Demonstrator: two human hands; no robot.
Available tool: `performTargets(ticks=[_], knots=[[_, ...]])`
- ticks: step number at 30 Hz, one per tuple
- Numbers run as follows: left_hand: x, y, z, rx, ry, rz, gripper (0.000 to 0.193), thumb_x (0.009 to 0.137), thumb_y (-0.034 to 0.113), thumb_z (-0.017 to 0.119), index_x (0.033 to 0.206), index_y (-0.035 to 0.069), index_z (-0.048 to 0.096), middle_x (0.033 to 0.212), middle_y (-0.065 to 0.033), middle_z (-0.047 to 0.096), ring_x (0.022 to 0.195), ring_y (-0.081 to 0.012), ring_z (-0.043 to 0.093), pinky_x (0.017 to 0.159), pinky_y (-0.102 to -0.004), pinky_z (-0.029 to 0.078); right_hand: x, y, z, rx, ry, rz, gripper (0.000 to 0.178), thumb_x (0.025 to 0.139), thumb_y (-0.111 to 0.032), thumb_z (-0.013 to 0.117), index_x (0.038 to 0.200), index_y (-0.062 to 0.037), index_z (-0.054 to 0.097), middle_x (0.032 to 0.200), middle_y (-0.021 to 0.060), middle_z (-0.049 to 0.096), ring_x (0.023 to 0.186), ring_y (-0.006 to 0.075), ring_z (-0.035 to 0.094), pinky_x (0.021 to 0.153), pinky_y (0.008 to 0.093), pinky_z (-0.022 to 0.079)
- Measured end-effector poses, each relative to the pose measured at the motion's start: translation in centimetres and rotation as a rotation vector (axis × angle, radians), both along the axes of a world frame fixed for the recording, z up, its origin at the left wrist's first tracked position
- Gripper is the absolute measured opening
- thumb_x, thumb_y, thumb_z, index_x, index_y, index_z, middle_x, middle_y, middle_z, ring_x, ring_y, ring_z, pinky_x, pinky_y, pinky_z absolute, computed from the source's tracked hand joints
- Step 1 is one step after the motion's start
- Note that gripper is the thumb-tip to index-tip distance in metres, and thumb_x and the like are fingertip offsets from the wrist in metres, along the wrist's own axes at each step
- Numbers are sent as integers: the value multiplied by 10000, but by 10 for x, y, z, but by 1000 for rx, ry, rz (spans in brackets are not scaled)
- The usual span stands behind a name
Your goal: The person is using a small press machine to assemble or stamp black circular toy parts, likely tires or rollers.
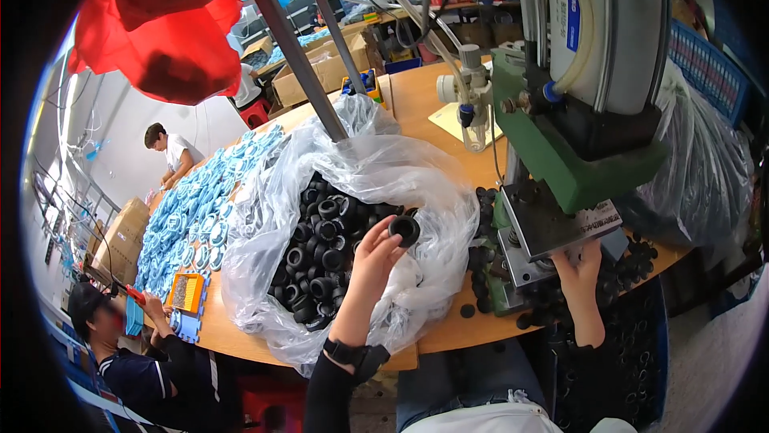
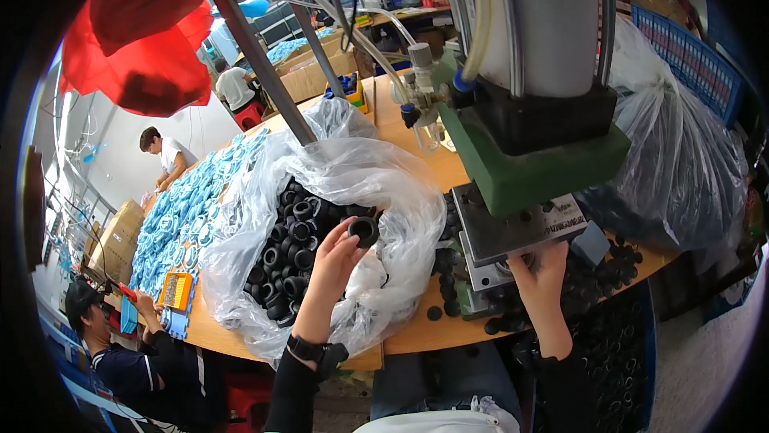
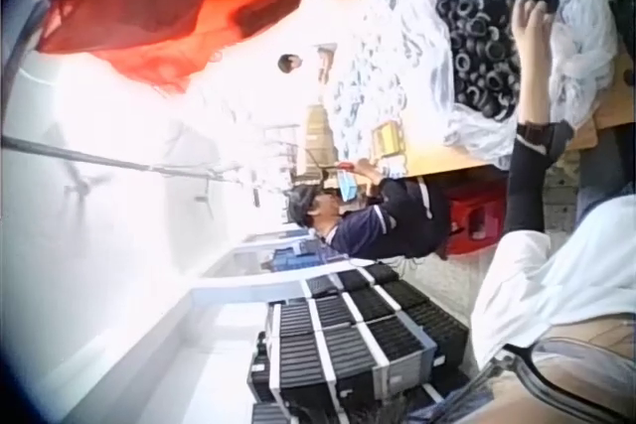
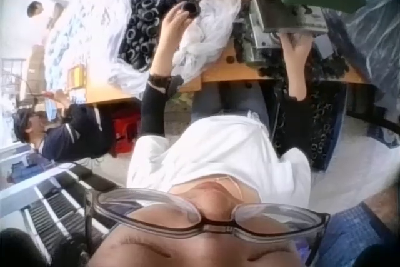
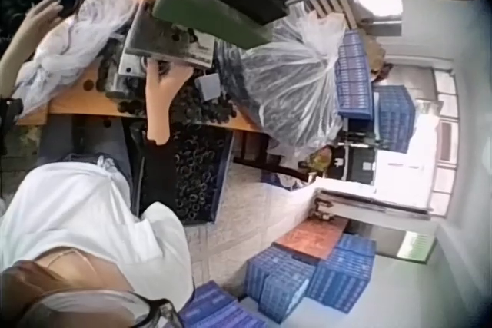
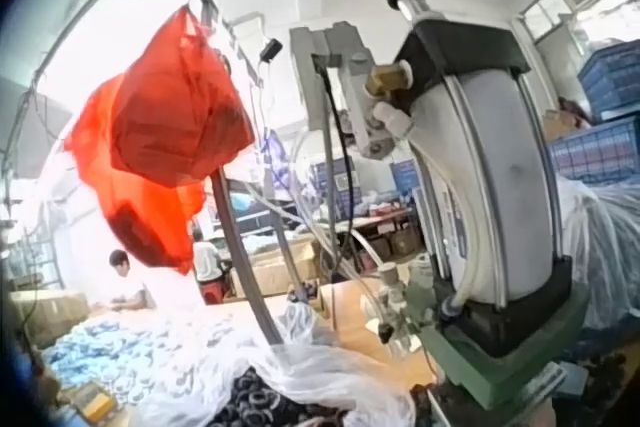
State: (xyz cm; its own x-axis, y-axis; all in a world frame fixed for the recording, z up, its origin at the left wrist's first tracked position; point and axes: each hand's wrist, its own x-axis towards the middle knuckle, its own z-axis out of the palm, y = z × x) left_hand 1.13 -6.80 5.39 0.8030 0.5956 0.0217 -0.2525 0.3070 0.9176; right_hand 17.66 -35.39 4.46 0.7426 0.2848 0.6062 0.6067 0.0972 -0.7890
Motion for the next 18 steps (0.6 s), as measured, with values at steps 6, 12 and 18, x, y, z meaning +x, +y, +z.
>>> performTargets(ticks=[6,12,18], knots=[[1,-66,10,-239,-50,-215,543,769,-83,599,1284,12,456,1095,-60,587,892,-130,592,767,-245,482,-17,5,-22,-344,-351,-454,470,743,-252,734,1122,-48,545,1105,104,567,1079,293,496,1014,435,208],[51,-133,-1,350,-171,-128,451,736,17,745,1135,-23,538,960,-34,619,898,-131,596,765,-247,493,-28,-29,-15,-194,-55,-368,525,721,-162,746,1189,-46,538,1169,111,552,1118,270,482,981,384,317],[79,-162,1,1169,-62,126,351,663,189,801,936,33,645,845,-73,619,847,-244,530,730,-349,448,-42,-148,-69,-320,198,-718,485,782,-151,708,1218,-43,526,1208,119,534,1146,267,490,979,369,365]])
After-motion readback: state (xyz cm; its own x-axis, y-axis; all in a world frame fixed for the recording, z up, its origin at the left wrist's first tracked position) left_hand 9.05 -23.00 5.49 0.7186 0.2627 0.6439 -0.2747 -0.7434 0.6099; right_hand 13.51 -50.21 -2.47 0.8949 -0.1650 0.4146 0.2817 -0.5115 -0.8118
